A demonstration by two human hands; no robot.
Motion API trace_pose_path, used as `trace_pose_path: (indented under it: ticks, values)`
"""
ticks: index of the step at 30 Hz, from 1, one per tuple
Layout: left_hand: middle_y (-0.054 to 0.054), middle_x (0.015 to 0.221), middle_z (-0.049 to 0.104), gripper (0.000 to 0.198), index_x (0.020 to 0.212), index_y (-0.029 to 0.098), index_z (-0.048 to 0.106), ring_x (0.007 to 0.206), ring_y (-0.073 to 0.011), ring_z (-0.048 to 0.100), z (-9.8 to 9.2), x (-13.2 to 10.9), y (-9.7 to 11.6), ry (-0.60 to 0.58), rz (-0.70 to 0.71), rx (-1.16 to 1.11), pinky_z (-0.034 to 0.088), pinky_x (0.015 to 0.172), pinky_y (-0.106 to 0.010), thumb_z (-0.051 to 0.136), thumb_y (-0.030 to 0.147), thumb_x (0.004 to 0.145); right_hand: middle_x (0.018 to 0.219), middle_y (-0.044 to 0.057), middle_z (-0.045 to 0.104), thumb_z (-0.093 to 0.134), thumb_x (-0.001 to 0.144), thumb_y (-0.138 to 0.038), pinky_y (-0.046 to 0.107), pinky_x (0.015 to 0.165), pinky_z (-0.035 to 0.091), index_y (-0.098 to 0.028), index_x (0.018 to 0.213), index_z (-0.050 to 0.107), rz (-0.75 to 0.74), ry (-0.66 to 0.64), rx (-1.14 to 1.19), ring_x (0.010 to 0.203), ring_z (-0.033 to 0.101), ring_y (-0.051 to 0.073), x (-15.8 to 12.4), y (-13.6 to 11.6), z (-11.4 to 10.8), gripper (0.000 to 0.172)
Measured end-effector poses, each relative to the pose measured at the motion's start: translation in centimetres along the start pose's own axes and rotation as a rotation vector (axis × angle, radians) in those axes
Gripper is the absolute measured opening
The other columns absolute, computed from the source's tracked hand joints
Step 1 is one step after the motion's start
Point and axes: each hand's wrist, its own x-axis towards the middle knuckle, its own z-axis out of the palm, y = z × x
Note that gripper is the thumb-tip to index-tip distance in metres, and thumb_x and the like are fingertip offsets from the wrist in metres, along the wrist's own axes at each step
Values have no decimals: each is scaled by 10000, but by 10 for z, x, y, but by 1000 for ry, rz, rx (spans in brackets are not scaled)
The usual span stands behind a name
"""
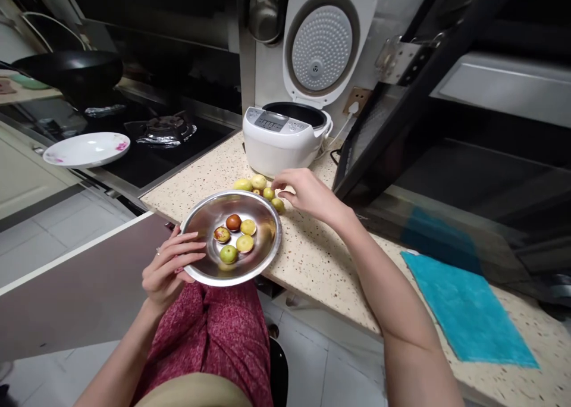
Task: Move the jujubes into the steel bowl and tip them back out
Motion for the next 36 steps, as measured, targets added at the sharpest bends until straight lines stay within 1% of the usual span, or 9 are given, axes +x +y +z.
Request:
trace_pose_path:
  ticks: [5,9,12,15,20,25,29,32,36]
  values:
    - [-87,1069,798,350,1132,209,769,1170,-271,720,-1,-1,-2,2,9,10,474,1178,-562,617,494,1000,962,75,773,659,920,-123,335,814,504,-174,988,773,135,-80,-58,877,705,212,3,33,17,142]
    - [-100,1064,795,356,1133,188,772,1170,-279,716,-1,-2,-3,8,18,3,459,1186,-565,628,484,995,956,83,784,691,934,-182,323,767,492,-182,1010,789,213,-128,-63,852,704,211,5,34,26,124]
    - [-101,1067,795,350,1144,193,770,1168,-284,715,-1,-3,-4,4,20,4,462,1180,-570,633,479,994,935,78,789,725,922,-208,313,744,487,-183,1007,799,240,-213,-2,812,700,201,5,30,27,115]
    - [-105,1075,792,343,1153,193,767,1173,-286,711,-2,-2,-4,-7,20,3,461,1180,-568,635,467,995,952,76,793,746,908,-214,311,757,494,-179,1021,800,221,-278,88,818,697,199,6,29,28,130]
    - [-113,1078,784,354,1153,170,764,1190,-278,700,-2,-2,-3,-20,28,-7,437,1206,-553,628,458,999,994,53,776,682,863,-84,304,758,475,-198,1036,783,92,-323,175,846,669,195,7,34,34,230]
    - [-111,1073,783,351,1139,171,766,1189,-279,700,-2,-2,-2,-23,12,-13,432,1209,-550,619,459,1004,992,39,734,708,817,-115,303,738,450,-208,1032,715,78,-354,165,827,620,191,4,38,37,235]
    - [-103,1071,782,343,1146,183,765,1186,-278,700,-1,-3,-2,-20,5,-16,432,1209,-550,625,460,1001,988,47,705,737,759,-109,306,734,438,-195,1048,653,89,-359,95,829,605,200,2,41,35,313]
    - [-105,1075,778,340,1152,179,760,1194,-275,693,0,-3,-2,-20,4,-18,425,1214,-550,624,453,1002,1032,62,706,729,769,-102,323,783,453,-192,1075,658,81,-334,53,896,626,222,1,43,28,327]
    - [-111,1072,773,336,1133,160,754,1201,-270,686,1,-2,0,-26,5,-23,418,1221,-549,621,440,1005,1054,79,712,711,857,-193,362,840,478,-188,1092,688,25,-188,29,923,637,234,1,33,11,236]
